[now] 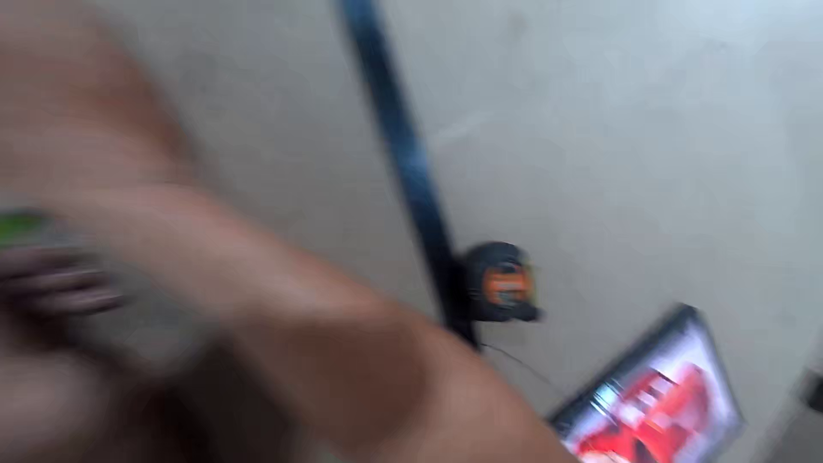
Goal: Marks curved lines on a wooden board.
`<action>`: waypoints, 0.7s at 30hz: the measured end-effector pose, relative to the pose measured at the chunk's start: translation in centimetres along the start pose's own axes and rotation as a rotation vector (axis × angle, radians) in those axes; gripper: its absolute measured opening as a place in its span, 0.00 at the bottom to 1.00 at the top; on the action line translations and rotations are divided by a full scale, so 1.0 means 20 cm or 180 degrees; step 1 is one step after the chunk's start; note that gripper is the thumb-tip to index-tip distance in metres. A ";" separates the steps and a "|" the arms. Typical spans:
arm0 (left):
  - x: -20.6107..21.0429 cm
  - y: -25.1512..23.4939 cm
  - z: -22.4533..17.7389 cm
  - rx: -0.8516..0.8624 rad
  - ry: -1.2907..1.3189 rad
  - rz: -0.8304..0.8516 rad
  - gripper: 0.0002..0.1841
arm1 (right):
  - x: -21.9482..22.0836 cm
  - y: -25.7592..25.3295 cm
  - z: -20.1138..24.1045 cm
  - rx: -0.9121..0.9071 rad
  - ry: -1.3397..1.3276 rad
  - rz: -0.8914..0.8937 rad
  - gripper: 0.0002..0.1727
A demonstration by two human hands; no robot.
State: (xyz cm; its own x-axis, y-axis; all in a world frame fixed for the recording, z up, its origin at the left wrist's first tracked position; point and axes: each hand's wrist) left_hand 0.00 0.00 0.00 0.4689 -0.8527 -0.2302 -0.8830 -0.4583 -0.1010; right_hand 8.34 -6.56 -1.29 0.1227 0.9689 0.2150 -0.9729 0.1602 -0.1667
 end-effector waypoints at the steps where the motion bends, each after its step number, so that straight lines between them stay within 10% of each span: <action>1: -0.14 -0.16 -0.05 0.0192 -0.0006 -0.0138 0.18 | 0.28 -0.24 0.01 -0.0401 -0.0054 -0.0838 0.10; 5: -0.03 -0.28 -0.36 -0.0245 -0.0380 -0.1711 0.05 | 0.34 -0.66 0.29 0.0333 0.0417 0.0350 0.13; 21: 0.00 -0.23 -0.36 -0.0209 -0.0234 -0.1608 0.06 | 0.35 -0.63 0.27 0.0349 -0.0044 0.0013 0.12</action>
State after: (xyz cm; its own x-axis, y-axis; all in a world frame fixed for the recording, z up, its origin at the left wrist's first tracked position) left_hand 4.12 0.27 7.35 0.8321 -0.5019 -0.2360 -0.5423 -0.8254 -0.1568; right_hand 20.35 -2.70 7.44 0.1167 0.9667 0.2279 -0.9891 0.1339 -0.0616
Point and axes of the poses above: each hand's wrist, its own y-axis away from the middle knuckle, its own x-axis out of the palm, z = x × y, and after that the axes turned 9 degrees about -z, right-handed
